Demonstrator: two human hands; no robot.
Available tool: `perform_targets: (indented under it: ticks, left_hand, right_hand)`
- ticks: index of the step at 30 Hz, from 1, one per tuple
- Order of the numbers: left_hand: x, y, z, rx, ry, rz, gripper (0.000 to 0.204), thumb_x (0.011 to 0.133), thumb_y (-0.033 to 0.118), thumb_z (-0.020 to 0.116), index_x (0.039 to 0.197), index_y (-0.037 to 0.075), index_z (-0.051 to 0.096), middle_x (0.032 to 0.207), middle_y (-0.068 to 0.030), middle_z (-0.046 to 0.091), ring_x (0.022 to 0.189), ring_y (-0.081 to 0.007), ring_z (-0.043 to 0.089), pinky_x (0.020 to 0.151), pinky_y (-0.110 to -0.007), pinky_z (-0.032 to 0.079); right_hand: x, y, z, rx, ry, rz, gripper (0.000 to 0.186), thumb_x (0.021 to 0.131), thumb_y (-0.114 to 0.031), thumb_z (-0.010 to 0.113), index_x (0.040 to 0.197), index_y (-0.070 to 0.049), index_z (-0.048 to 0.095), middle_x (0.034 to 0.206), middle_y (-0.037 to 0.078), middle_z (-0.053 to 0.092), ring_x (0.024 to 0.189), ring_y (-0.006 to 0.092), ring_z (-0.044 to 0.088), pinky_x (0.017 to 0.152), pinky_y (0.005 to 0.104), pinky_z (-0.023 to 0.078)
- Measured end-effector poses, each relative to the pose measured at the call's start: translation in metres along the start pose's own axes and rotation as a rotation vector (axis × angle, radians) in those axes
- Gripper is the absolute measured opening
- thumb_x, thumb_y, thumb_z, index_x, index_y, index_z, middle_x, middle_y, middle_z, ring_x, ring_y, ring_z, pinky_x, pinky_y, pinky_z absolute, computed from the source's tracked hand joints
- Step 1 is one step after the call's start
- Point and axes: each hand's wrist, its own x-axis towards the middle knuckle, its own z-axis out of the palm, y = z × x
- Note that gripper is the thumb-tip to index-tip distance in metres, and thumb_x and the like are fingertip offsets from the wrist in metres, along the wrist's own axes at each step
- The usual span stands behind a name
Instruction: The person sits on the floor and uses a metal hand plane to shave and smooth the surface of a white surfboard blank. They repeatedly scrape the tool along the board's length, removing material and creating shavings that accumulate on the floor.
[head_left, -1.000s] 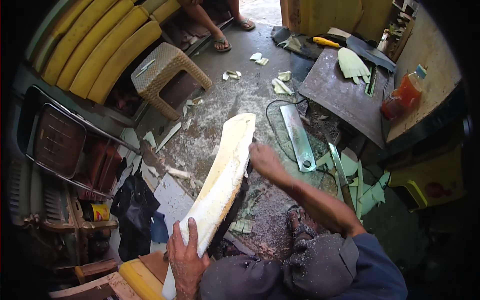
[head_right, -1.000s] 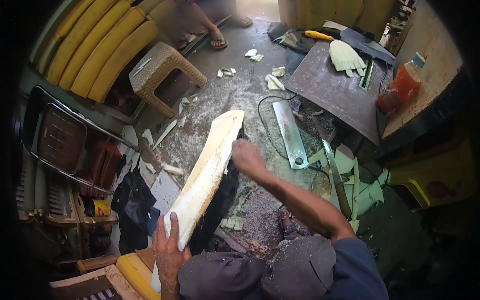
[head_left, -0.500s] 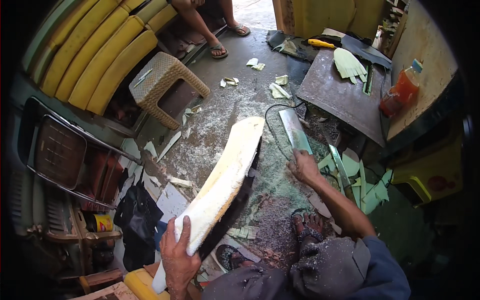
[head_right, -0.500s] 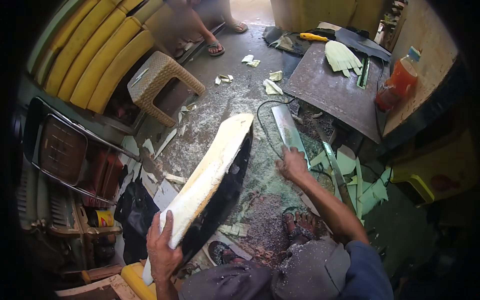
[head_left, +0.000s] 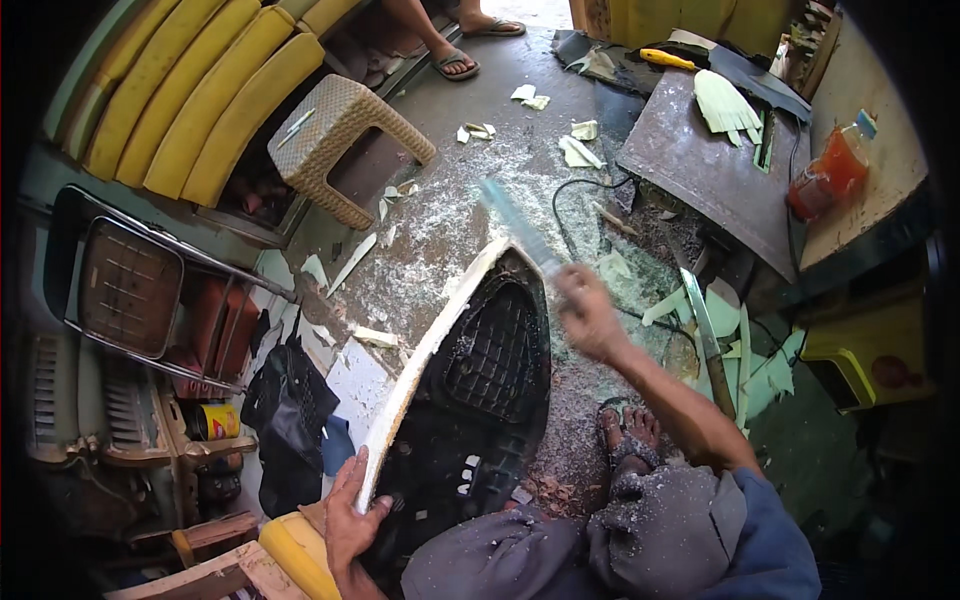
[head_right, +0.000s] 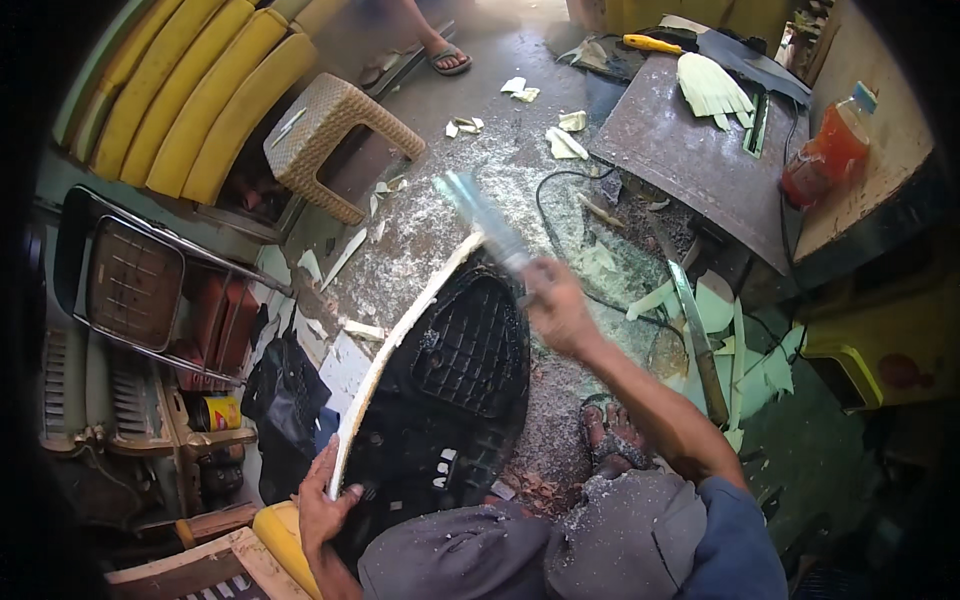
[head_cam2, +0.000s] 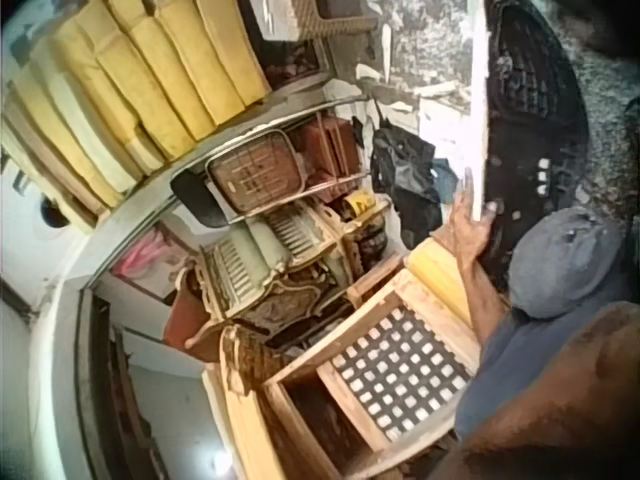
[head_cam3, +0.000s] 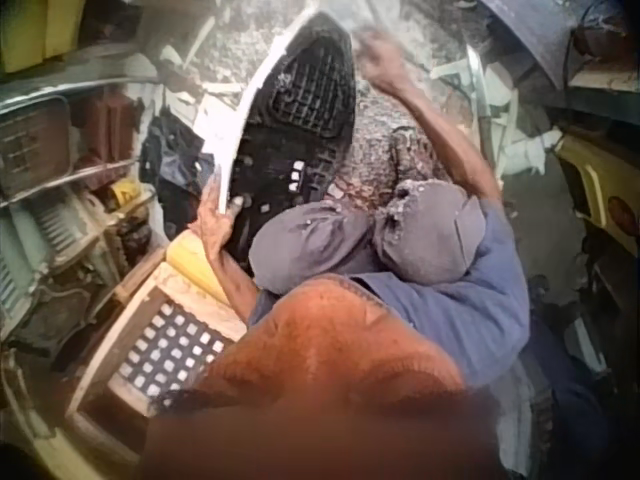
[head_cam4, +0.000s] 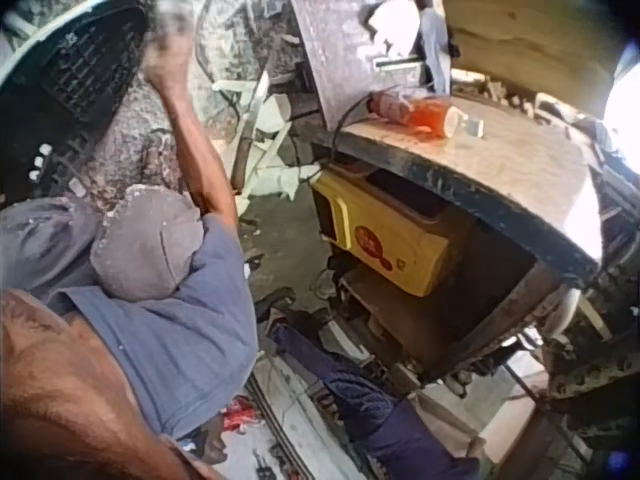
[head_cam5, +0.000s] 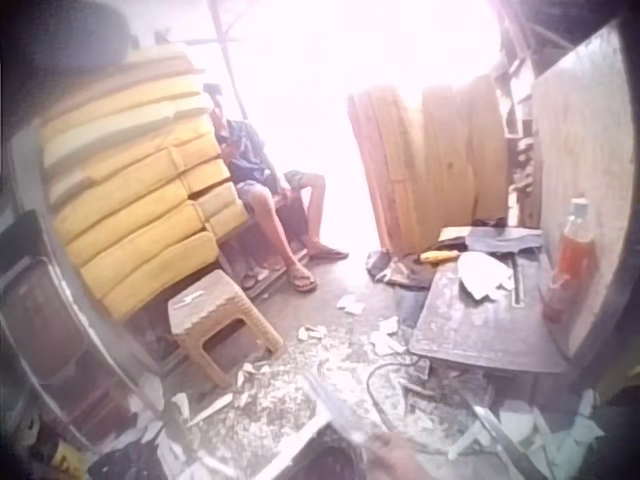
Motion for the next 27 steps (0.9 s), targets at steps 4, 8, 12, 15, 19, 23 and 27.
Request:
perform_targets:
  ticks: [4,8,12,15,19,23,27]
  left_hand:
    - [-0.005,-0.024,0.015,-0.155,-0.002,0.0,0.085,0.072,0.001,0.078,0.152,0.003,0.049,0.144,-0.0247,0.057,0.134,-0.0329,0.056,0.113,-0.037,0.041]
    - [-0.012,-0.04,0.035,-0.256,-0.013,-0.04,0.086,0.072,0.005,0.078,0.152,0.001,0.047,0.142,-0.025,0.059,0.132,-0.0333,0.057,0.114,-0.037,0.04]
    - [-0.015,-0.054,0.049,-0.352,-0.02,-0.109,0.087,0.073,0.007,0.078,0.154,0.004,0.047,0.142,-0.0263,0.059,0.132,-0.0348,0.057,0.114,-0.038,0.039]
    - [-0.016,-0.066,0.054,-0.269,-0.019,-0.071,0.088,0.073,0.007,0.078,0.154,0.005,0.046,0.141,-0.0264,0.06,0.129,-0.0351,0.058,0.113,-0.039,0.04]
    - [-0.001,-0.081,0.059,-0.516,-0.018,-0.118,0.081,0.079,0.004,0.074,0.154,0.004,0.046,0.145,-0.0198,0.059,0.132,-0.0255,0.056,0.114,-0.036,0.039]
    - [0.025,-0.102,0.057,-0.444,0.056,0.027,0.066,0.089,0.01,0.07,0.151,-0.001,0.048,0.144,-0.0199,0.061,0.134,-0.0244,0.055,0.114,-0.035,0.039]
    - [0.08,-0.089,0.055,-0.269,0.178,0.06,0.056,0.095,0.024,0.069,0.142,-0.004,0.056,0.135,-0.0236,0.065,0.127,-0.0288,0.063,0.109,-0.037,0.045]
  right_hand:
    - [-0.015,-0.064,0.05,-0.043,-0.136,-0.605,0.052,0.089,-0.042,0.077,0.136,-0.025,0.064,0.131,0.019,0.056,0.123,0.038,0.054,0.099,0.0504,0.05]
    - [0.006,-0.05,0.049,-0.217,-0.153,-0.729,0.04,0.092,-0.04,0.072,0.127,-0.021,0.071,0.12,0.013,0.061,0.116,0.0349,0.057,0.092,0.0493,0.053]
    - [0.03,-0.008,0.027,-0.424,-0.127,-0.467,0.033,0.093,-0.038,0.073,0.122,-0.023,0.074,0.118,0.012,0.064,0.111,0.0336,0.06,0.09,0.048,0.055]
    - [0.006,-0.04,0.055,-0.254,-0.137,-0.742,0.036,0.089,-0.036,0.077,0.124,-0.025,0.073,0.12,0.013,0.065,0.109,0.0348,0.06,0.088,0.0477,0.056]
    - [0.02,-0.017,0.06,-0.345,-0.019,-0.42,0.029,0.096,-0.035,0.071,0.122,-0.023,0.074,0.12,0.016,0.065,0.108,0.0346,0.06,0.085,0.0486,0.054]
    - [0.014,-0.009,0.059,-0.223,0.082,-0.085,0.042,0.098,-0.031,0.067,0.133,-0.008,0.064,0.123,0.024,0.06,0.108,0.0419,0.056,0.095,0.0505,0.048]
    - [-0.04,0.001,0.101,-0.424,0.032,-0.018,0.053,0.097,-0.032,0.068,0.141,-0.007,0.054,0.137,0.022,0.05,0.123,0.0427,0.048,0.1,0.0542,0.044]
